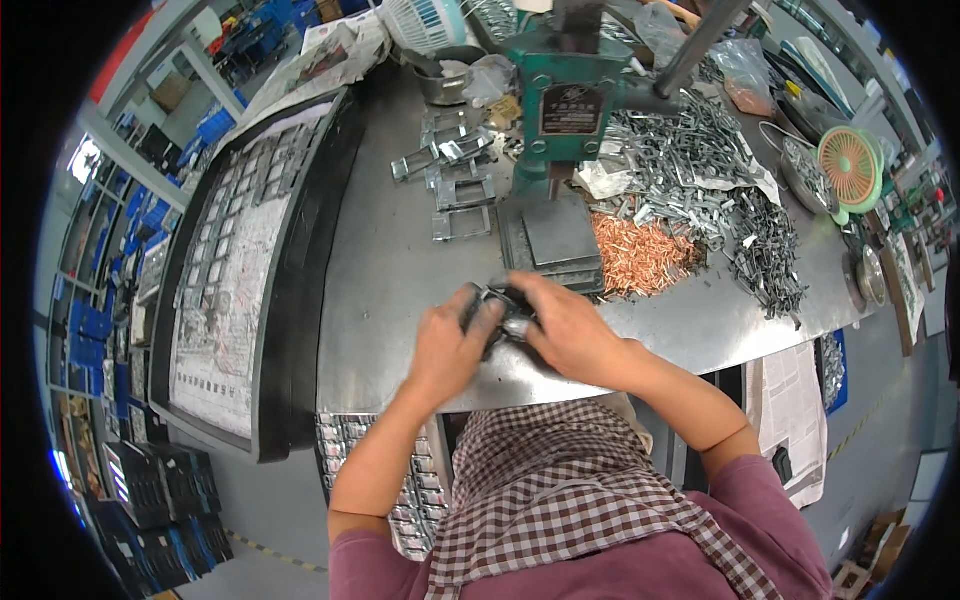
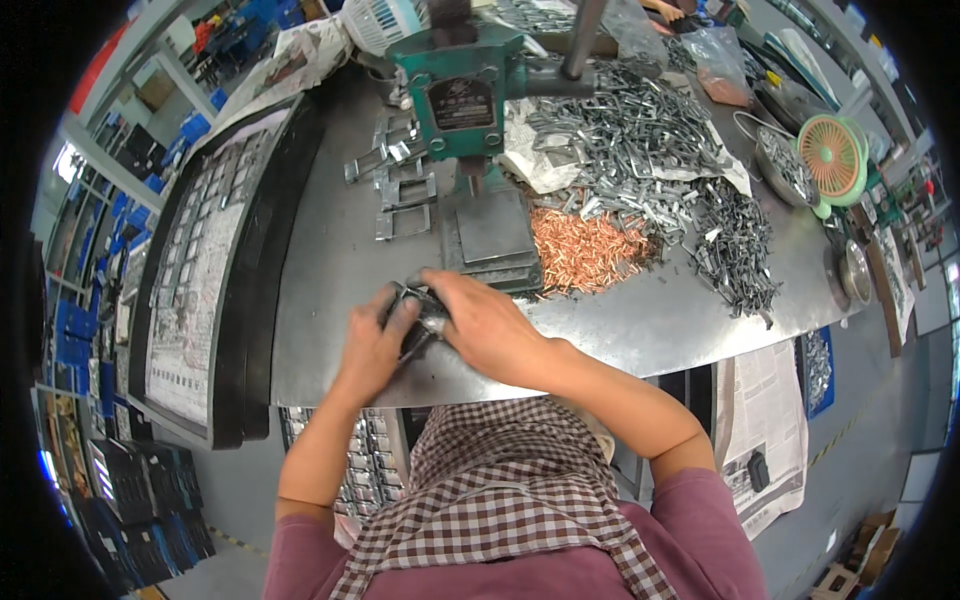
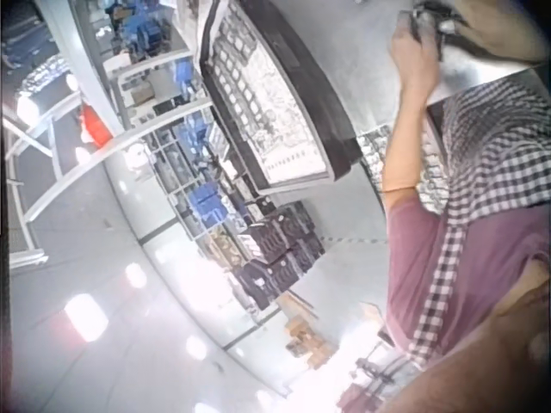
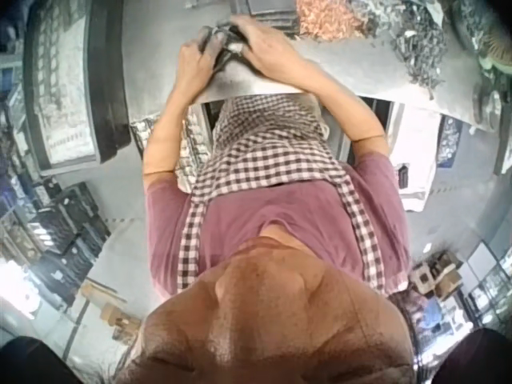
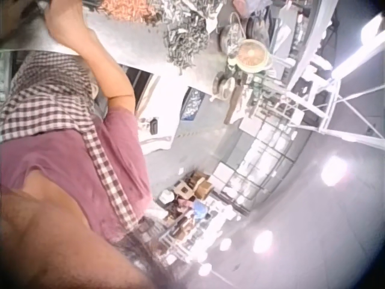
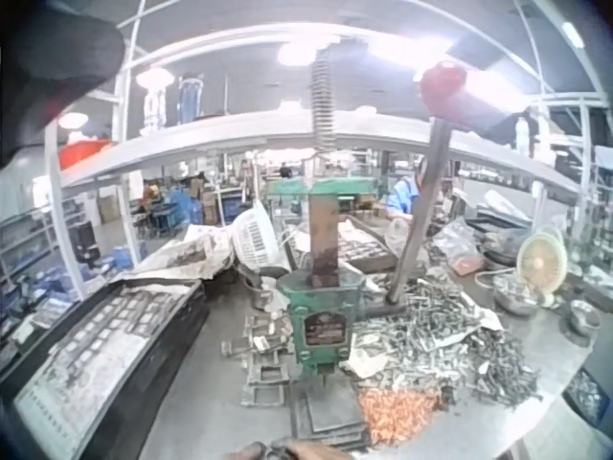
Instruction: The person assembles metal components by inserting metal clips into metal frames by hand, operating a manual press machine to press them together, and placing the finished components into a tray.
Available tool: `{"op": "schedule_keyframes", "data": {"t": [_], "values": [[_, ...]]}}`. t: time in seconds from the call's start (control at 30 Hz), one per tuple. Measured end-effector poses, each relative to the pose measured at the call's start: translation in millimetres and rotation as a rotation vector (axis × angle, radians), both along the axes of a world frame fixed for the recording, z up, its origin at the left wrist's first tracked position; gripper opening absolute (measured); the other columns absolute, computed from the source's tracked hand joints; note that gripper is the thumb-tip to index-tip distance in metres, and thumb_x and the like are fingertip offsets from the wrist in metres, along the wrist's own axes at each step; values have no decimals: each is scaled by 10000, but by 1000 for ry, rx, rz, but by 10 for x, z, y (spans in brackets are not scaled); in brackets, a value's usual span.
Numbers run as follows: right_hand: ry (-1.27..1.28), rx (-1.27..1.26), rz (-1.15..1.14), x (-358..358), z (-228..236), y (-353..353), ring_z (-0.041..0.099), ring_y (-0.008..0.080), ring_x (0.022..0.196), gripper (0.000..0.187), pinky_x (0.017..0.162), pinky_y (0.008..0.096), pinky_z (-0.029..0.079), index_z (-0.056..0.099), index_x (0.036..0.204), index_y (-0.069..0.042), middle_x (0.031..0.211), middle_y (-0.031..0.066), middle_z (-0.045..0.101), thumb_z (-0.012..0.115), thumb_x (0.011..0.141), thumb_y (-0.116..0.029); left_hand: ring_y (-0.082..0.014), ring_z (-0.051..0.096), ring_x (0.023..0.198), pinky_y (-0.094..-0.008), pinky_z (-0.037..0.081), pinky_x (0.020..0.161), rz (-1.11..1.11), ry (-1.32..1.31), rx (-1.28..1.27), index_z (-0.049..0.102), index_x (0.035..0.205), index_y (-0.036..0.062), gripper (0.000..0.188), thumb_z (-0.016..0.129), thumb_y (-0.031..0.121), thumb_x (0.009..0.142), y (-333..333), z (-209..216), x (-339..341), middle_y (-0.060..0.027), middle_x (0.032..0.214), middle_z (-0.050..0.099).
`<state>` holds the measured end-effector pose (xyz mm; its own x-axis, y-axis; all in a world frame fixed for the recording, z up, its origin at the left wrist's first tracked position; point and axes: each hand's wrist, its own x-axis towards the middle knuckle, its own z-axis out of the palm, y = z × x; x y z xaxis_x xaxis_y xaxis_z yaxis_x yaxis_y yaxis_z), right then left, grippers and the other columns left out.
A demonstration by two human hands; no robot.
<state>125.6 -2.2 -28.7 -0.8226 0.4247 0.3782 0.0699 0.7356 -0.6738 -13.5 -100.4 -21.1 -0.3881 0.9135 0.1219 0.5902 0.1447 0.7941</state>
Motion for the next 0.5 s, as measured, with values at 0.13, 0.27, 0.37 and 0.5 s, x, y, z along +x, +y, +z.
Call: {"op": "schedule_keyframes", "data": {"t": [0.13,0.27,0.37,0.5], "values": [[-182,62,-121,-117,-67,-45,574,327,802,463,660,408,456,415,1136,-23,856,157,584,583,718,-131,-363,544,833,-386,420,752,3,146,-15,553,977,-1,325,516,291,839,377,35,-596,-226,851,575],[-462,427,-107,-123,-244,4,593,266,597,380,509,374,451,480,1057,-69,640,77,586,604,736,-230,-392,445,1069,-444,348,904,-92,844,-81,557,992,16,277,572,195,781,581,-180,-858,-245,1142,483],[-312,301,72,386,18,164,589,228,559,290,485,365,445,525,979,-89,589,57,573,601,736,-228,-422,423,1077,-452,336,929,-97,865,-76,545,986,-1,256,576,126,766,619,-381,-884,-261,1164,461],[-179,120,-328,1247,118,770,606,294,687,253,627,400,468,591,967,-90,733,139,616,544,776,-249,-400,492,1017,-398,378,887,42,216,-30,514,968,-64,239,502,112,807,630,-156,-768,-269,1057,529]]}}
